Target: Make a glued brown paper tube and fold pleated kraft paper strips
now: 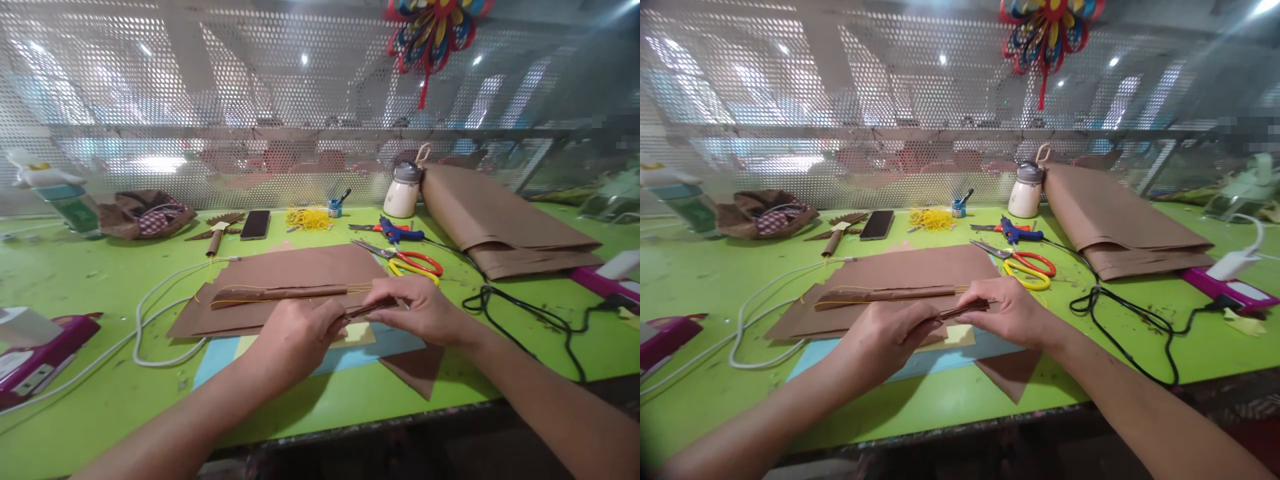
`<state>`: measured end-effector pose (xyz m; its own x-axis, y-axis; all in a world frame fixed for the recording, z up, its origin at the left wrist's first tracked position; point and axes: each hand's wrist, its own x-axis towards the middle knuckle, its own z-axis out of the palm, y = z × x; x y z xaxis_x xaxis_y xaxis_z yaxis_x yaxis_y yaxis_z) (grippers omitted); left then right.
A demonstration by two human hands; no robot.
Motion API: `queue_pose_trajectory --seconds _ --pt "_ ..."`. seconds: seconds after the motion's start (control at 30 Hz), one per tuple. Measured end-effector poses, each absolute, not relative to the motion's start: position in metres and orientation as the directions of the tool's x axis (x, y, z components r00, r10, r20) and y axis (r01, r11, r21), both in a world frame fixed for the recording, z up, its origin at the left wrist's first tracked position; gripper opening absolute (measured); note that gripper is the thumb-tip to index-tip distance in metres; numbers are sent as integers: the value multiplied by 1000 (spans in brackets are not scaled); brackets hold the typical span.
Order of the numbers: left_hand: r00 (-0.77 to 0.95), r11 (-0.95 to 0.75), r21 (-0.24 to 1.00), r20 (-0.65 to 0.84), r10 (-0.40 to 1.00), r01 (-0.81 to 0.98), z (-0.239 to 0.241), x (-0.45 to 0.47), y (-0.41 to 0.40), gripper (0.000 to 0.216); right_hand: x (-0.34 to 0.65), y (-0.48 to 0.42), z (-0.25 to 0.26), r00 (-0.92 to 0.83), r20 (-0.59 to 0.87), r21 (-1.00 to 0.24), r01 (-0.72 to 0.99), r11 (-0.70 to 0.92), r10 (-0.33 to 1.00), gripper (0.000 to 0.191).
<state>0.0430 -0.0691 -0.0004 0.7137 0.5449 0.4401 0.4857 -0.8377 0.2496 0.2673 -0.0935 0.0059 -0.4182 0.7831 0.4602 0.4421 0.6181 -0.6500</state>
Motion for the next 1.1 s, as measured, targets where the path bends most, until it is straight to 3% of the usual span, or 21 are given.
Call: queue_pose_trajectory --seconds 0.33,0.6,1.1 --pt "750 -862 201 428 504 465 5 44 -68 17 268 -92 -1 -397 486 -660 417 625 779 8" --pt "704 -874 265 519 485 407 3 48 -71 20 261 -95 -2 -414 529 -631 392 670 741 9" --pt "740 -875 227 469 483 427 9 44 -69 18 266 -94 -2 -443 418 -731 354 584 793 13"
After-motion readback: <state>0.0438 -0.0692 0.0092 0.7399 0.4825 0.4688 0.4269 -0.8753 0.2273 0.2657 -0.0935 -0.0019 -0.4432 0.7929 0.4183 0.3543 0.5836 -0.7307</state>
